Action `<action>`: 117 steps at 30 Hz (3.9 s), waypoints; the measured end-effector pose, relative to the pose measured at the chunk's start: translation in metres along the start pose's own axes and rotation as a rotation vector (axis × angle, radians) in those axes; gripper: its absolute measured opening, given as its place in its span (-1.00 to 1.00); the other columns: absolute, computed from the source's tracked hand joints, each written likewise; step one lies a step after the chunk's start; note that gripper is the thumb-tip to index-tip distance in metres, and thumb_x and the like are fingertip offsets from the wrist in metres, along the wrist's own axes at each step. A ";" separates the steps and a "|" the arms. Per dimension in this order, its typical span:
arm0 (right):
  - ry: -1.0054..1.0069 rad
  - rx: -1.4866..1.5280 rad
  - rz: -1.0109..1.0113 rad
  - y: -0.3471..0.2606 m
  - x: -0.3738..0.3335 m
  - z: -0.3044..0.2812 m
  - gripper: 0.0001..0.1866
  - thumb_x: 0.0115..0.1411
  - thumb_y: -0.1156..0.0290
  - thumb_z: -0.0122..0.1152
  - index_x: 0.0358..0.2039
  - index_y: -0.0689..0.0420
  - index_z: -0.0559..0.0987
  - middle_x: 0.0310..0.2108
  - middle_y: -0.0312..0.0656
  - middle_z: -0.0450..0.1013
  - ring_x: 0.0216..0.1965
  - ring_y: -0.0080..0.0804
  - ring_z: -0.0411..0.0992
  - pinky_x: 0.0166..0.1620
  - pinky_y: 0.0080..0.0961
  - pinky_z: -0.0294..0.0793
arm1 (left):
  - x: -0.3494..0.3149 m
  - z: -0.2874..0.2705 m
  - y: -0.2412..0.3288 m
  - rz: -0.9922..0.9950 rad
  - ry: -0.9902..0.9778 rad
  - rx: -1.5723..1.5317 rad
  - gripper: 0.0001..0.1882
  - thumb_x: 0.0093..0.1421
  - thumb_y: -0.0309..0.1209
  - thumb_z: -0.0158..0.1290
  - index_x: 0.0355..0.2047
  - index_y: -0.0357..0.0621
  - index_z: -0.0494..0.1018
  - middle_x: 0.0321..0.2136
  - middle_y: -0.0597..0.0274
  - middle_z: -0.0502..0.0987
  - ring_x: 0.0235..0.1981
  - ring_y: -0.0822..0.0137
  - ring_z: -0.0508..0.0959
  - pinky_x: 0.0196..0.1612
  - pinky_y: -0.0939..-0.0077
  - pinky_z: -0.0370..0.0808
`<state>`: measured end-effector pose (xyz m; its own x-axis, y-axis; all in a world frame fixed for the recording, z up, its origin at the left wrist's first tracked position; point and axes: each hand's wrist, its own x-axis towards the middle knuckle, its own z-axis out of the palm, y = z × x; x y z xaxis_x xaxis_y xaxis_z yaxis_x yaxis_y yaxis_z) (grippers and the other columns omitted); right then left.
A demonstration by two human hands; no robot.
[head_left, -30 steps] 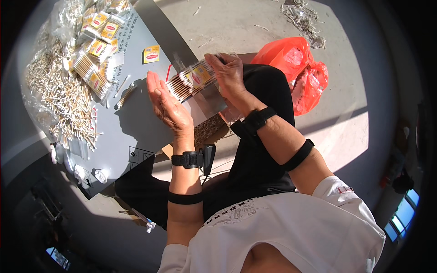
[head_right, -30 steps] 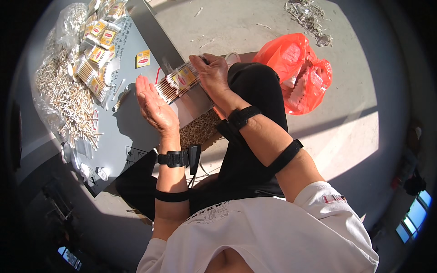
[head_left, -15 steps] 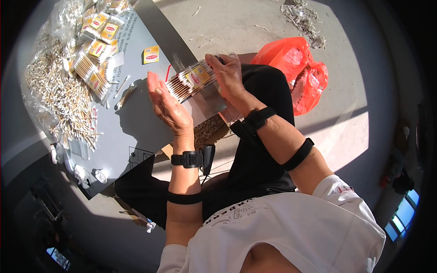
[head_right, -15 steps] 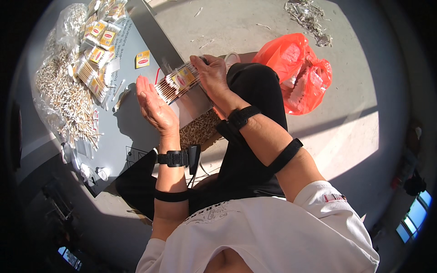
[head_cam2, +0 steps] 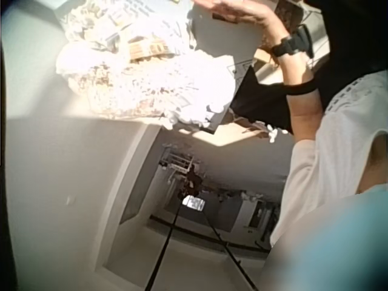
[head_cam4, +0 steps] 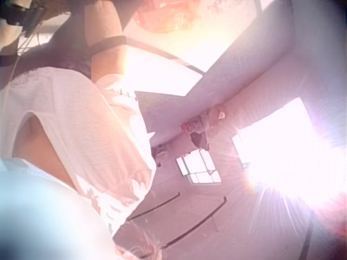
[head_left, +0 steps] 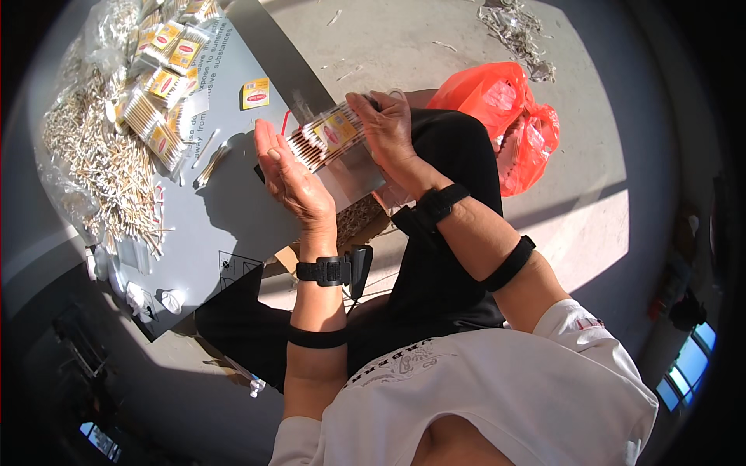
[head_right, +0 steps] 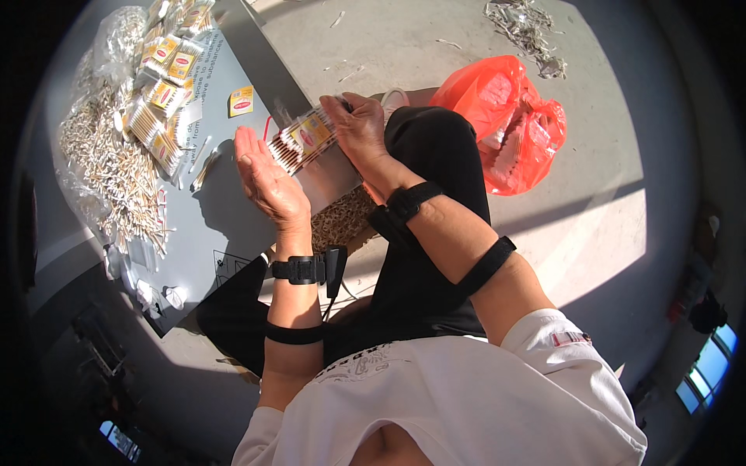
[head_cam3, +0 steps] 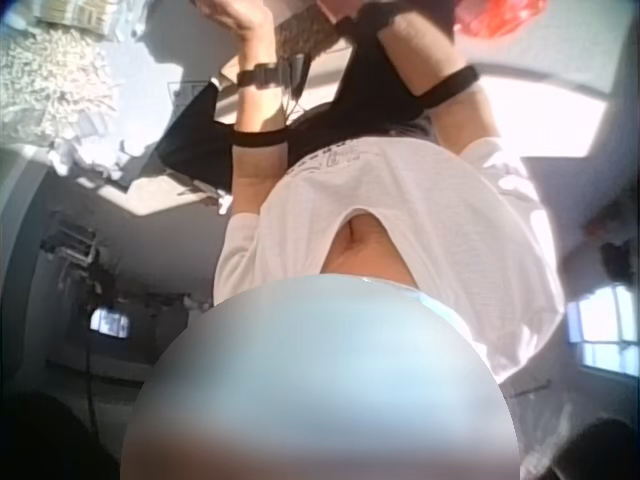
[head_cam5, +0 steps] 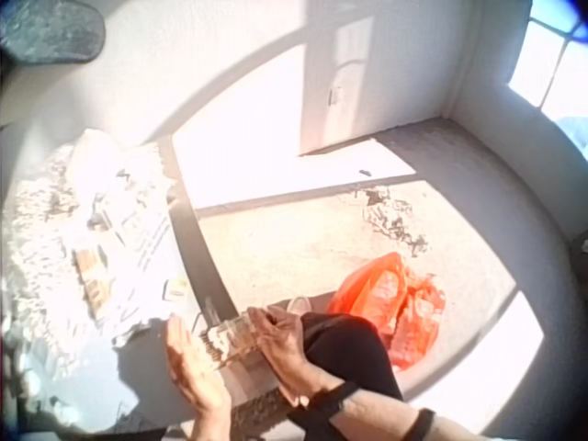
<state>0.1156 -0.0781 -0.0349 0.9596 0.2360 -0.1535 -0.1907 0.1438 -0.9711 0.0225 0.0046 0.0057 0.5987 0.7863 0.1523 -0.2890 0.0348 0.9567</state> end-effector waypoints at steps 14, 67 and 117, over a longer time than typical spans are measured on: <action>0.025 -0.082 -0.056 -0.002 -0.001 0.001 -0.58 0.20 0.26 0.26 -0.67 0.27 0.40 -0.73 -0.44 0.14 -0.57 -0.72 0.07 -0.58 -0.55 0.10 | 0.000 0.013 -0.005 -0.007 0.001 -0.020 -0.29 0.38 -0.02 -0.24 0.28 -0.40 0.02 0.31 -0.12 0.04 0.35 0.08 0.04 0.38 0.18 -0.09; 0.027 0.004 0.032 -0.004 -0.006 0.002 -0.66 0.25 0.27 0.21 -0.63 0.15 0.52 -0.67 -0.53 0.28 -0.60 -0.79 0.12 -0.56 -0.65 0.09 | -0.021 0.029 0.000 -0.102 0.146 -0.235 -0.35 0.37 -0.13 -0.17 0.28 -0.36 -0.01 0.33 -0.02 -0.02 0.39 0.21 -0.07 0.40 0.28 -0.13; 0.045 0.213 0.375 -0.026 -0.009 -0.010 -0.61 0.25 0.05 0.11 -0.46 0.16 0.54 -0.60 -0.37 0.38 -0.62 -0.64 0.26 -0.55 -0.61 0.23 | -0.014 0.002 0.016 0.274 -0.655 1.411 -0.14 0.24 0.06 -0.06 0.36 -0.16 -0.09 0.38 0.03 -0.10 0.40 0.05 -0.12 0.36 -0.07 -0.20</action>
<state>0.1134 -0.0933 -0.0099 0.8231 0.2681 -0.5007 -0.5616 0.2522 -0.7881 0.0108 -0.0073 0.0196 0.9610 0.2673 0.0711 0.2383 -0.9306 0.2778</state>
